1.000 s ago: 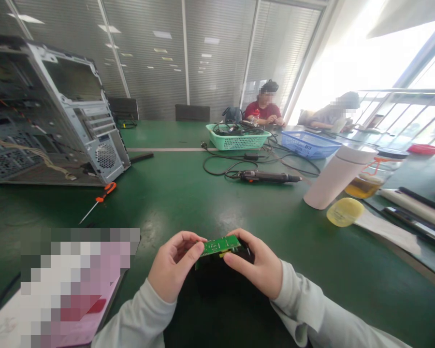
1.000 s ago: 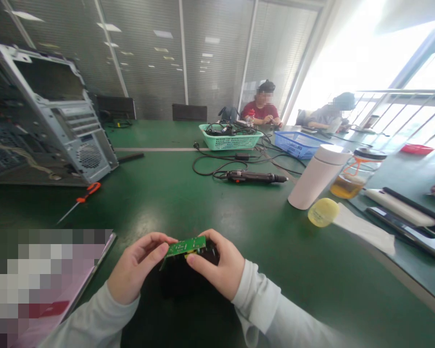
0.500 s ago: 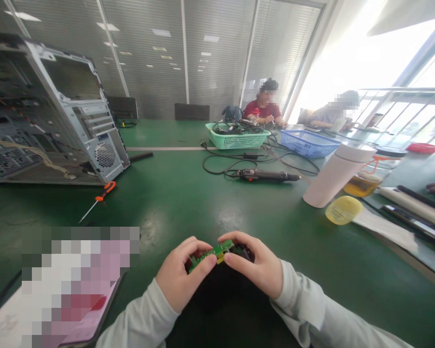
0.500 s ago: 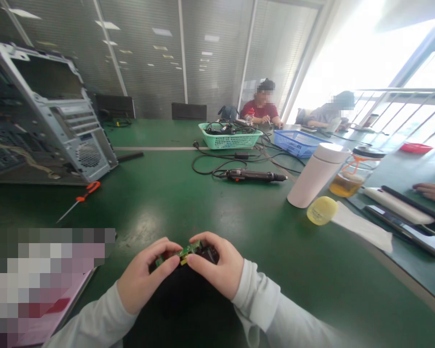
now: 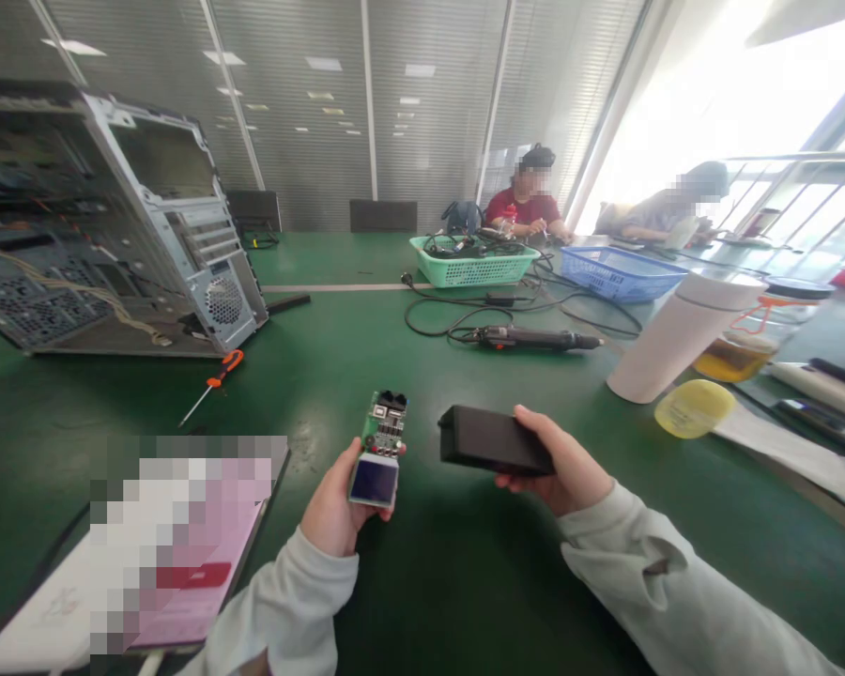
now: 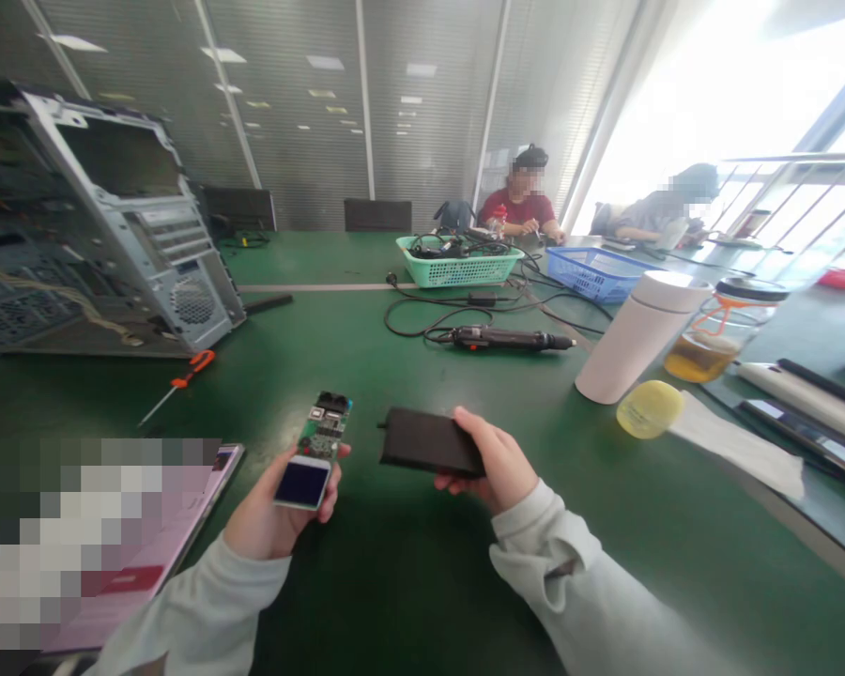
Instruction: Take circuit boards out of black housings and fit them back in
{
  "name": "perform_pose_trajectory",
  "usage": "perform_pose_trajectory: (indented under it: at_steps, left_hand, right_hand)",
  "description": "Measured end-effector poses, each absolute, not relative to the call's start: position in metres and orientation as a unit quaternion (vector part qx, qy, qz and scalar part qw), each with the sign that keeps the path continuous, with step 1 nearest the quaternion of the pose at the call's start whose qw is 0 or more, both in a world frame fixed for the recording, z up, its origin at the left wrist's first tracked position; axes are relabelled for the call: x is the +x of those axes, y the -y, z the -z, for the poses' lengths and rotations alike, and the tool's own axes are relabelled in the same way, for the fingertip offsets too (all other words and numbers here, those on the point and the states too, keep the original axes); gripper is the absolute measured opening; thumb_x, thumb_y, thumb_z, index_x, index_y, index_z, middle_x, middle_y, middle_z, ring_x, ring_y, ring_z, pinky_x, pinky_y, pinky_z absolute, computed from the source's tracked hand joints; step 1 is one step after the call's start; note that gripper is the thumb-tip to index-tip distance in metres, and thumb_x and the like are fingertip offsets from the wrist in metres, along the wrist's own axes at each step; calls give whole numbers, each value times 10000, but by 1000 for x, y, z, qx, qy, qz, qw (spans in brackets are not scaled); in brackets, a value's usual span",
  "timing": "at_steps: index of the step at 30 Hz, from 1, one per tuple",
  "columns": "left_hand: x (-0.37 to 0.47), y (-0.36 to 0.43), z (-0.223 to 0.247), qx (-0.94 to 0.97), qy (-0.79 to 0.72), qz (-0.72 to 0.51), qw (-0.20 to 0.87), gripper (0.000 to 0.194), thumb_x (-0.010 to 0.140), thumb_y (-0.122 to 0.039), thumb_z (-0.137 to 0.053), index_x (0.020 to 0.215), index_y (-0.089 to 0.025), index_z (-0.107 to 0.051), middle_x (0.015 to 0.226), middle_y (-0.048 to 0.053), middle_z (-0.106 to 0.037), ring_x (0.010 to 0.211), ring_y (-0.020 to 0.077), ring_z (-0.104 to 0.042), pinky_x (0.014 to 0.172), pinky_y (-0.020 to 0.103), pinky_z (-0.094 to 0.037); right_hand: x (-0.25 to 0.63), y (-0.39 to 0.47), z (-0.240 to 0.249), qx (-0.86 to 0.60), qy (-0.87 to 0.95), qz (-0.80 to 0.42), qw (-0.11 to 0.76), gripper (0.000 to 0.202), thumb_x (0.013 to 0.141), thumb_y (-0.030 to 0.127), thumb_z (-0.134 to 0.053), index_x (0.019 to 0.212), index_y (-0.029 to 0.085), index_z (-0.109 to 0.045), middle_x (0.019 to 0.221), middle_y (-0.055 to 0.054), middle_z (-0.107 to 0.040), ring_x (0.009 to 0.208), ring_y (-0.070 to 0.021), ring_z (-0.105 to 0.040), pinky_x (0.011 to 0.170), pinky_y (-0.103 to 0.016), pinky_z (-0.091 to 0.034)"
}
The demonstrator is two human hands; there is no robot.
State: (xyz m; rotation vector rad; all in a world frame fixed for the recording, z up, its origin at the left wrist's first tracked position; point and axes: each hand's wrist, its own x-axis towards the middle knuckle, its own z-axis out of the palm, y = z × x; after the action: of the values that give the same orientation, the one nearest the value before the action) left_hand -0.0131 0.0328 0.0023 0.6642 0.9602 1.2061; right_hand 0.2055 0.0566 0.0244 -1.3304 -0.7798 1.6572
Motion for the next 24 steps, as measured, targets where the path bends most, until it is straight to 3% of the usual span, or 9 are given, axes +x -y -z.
perform_pose_trajectory:
  at_steps: [5, 8, 13, 19, 24]
  left_hand:
    - [-15, -32, 0, 261, -304, -512, 760, 363, 720, -404, -703, 955, -132, -753, 610, 31, -668, 468, 127, -571, 463, 224, -434]
    - [-16, -31, 4, 265, -291, -509, 765, 344, 766, -376, -666, 994, -130, -744, 648, 45, -685, 508, 143, -601, 496, 234, -457]
    - [-17, -31, 5, 275, -289, -511, 762, 306, 806, -355, -626, 996, -139, -727, 669, 46, -684, 524, 144, -598, 511, 241, -456]
    - [-16, -31, 2, 269, -294, -517, 758, 261, 747, -339, -679, 913, -148, -743, 646, 39, -685, 508, 144, -602, 503, 231, -454]
    - [-15, -32, 3, 253, -310, -530, 748, 245, 804, -319, -604, 935, -150, -722, 660, 48, -685, 497, 146, -595, 492, 242, -453]
  right_hand:
    - [199, -58, -34, -531, 166, -713, 427, 279, 946, 420, -453, 914, 158, -545, 697, -31, -636, 622, -149, -660, 536, -225, -540]
    - [189, -49, -34, -489, 106, -791, 351, 382, 971, 455, -363, 876, 140, -558, 627, -29, -605, 578, -148, -647, 509, -215, -520]
    - [185, -39, -18, -349, 148, -889, 258, 586, 941, 458, -180, 1004, 81, -623, 532, -28, -536, 487, -137, -580, 461, -205, -461]
    - [190, -38, 1, -219, 212, -921, 243, 577, 817, 543, -392, 1018, 63, -640, 501, -2, -501, 460, -119, -516, 455, -197, -393]
    - [186, -39, 1, -296, 287, -869, 272, 537, 748, 617, -511, 923, 119, -604, 542, 7, -513, 475, -122, -519, 434, -199, -345]
